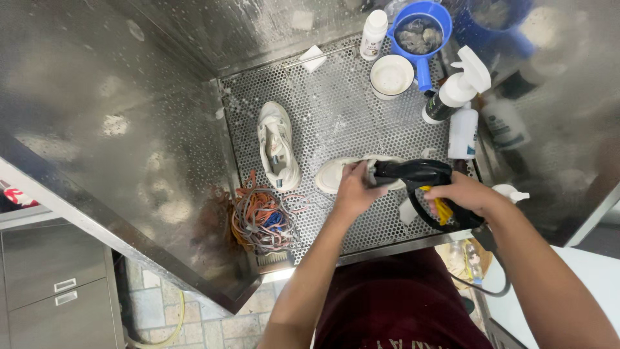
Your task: The person uses a high-pressure spray gun to clean several shoe insoles and a pair of white sneakers inside a stainless steel enclosure. They handle the insoles one by one, spraying both sides, then move to the sneakers, spraying the uppers and soles. The person places the cleaned insoles into a sink and continues to spray the sneakers.
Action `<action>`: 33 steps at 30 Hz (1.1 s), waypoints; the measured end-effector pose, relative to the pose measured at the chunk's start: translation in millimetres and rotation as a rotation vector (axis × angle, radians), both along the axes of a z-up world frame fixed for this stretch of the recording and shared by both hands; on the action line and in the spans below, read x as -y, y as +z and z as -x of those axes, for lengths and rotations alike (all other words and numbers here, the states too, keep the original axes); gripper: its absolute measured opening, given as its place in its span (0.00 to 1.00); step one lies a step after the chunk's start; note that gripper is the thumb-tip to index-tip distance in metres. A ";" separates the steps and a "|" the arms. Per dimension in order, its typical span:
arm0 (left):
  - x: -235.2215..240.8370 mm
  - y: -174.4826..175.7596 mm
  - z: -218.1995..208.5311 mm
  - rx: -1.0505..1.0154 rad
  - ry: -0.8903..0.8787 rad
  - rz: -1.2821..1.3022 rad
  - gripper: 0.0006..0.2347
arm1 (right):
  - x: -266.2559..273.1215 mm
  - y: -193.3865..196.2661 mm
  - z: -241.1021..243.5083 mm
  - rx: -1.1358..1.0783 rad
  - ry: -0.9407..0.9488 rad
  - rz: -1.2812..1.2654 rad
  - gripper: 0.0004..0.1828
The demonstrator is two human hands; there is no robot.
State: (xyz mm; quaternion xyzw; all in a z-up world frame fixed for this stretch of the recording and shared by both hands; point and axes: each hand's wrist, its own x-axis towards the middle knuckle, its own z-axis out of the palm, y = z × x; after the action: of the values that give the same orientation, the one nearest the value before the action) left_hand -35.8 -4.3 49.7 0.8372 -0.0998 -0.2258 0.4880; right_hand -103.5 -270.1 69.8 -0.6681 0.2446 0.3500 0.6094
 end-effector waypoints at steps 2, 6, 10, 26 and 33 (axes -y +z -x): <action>-10.8 5.8 -5.7 0.242 -0.085 -0.094 0.39 | -5.0 -6.4 -5.3 0.011 -0.035 -0.067 0.09; -20.1 -11.3 -35.7 0.587 -0.298 -0.250 0.60 | -7.6 -20.6 -10.2 0.069 0.011 -0.032 0.09; -13.4 -44.9 -53.4 0.301 -0.336 -0.260 0.42 | 0.7 -25.9 -12.5 0.146 0.110 -0.073 0.16; -14.9 -50.1 -65.4 0.240 -0.327 -0.349 0.39 | -1.3 -35.8 -34.9 0.079 0.179 0.067 0.14; -12.3 -44.7 -64.1 0.190 -0.301 -0.352 0.38 | -6.8 -39.7 -30.7 0.015 0.036 0.022 0.10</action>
State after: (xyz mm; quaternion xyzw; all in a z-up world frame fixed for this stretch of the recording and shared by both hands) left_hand 28.3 8.0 5.0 0.9024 -0.2279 -0.2303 0.2840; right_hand -72.8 -263.2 30.1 -0.6816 0.2318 0.3530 0.5975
